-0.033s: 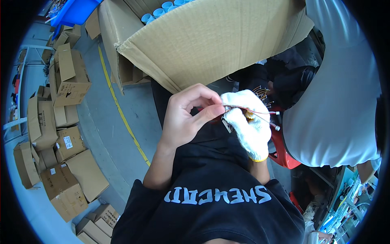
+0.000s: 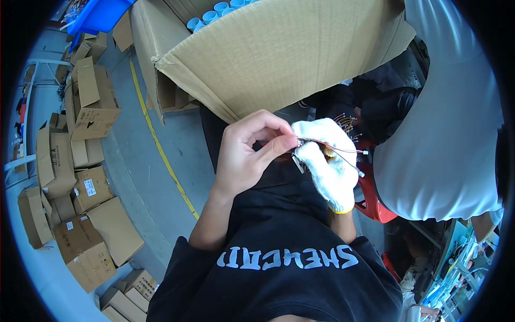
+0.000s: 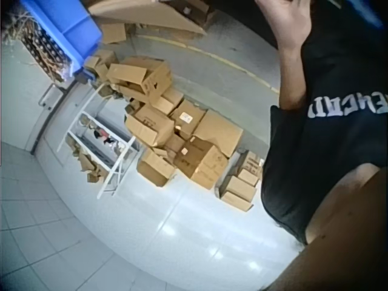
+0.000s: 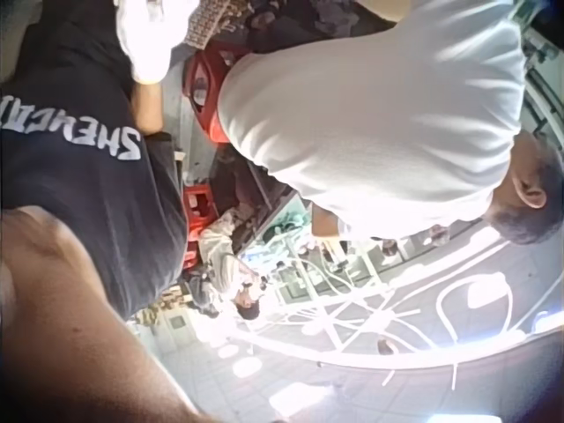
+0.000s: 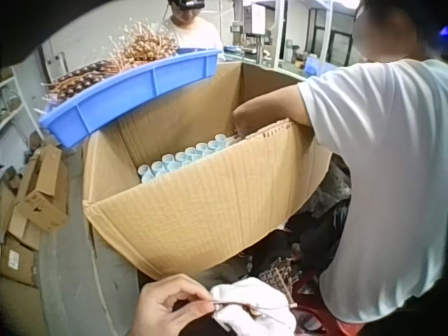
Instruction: Assemble and organize small circuit boards with attached wires into a container.
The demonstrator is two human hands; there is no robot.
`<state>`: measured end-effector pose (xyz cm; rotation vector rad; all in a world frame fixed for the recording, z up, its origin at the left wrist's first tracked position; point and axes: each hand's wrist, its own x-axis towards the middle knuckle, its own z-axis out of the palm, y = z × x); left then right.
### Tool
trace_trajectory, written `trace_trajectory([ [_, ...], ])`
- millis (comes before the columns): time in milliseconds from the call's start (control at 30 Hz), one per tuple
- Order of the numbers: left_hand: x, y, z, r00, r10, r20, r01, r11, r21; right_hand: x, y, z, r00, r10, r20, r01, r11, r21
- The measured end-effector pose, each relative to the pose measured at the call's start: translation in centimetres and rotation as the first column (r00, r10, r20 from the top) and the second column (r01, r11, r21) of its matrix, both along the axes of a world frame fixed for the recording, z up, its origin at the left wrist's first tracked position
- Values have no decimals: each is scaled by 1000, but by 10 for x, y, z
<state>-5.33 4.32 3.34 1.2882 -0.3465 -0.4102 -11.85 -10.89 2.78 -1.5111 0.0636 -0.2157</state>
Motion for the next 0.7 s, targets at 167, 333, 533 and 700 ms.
trace_trajectory([
  [167, 0, 2, -3, 998, 49, 34, -50, 998, 39, 5, 3, -1, 995, 6, 100, 11, 985, -174],
  [333, 8, 1, -17, 985, -29, -169, 23, 999, -38, 9, 3, -9, 976, 33, 216, 40, 945, -326],
  [533, -10, -17, -24, 961, 255, -106, -264, 962, -77, 4, 10, 4, 998, -9, -67, -1, 988, -151],
  [700, -11, -28, -23, 913, 390, 123, -382, 921, -79, 11, 10, -7, 996, -53, -72, 44, 992, -119],
])
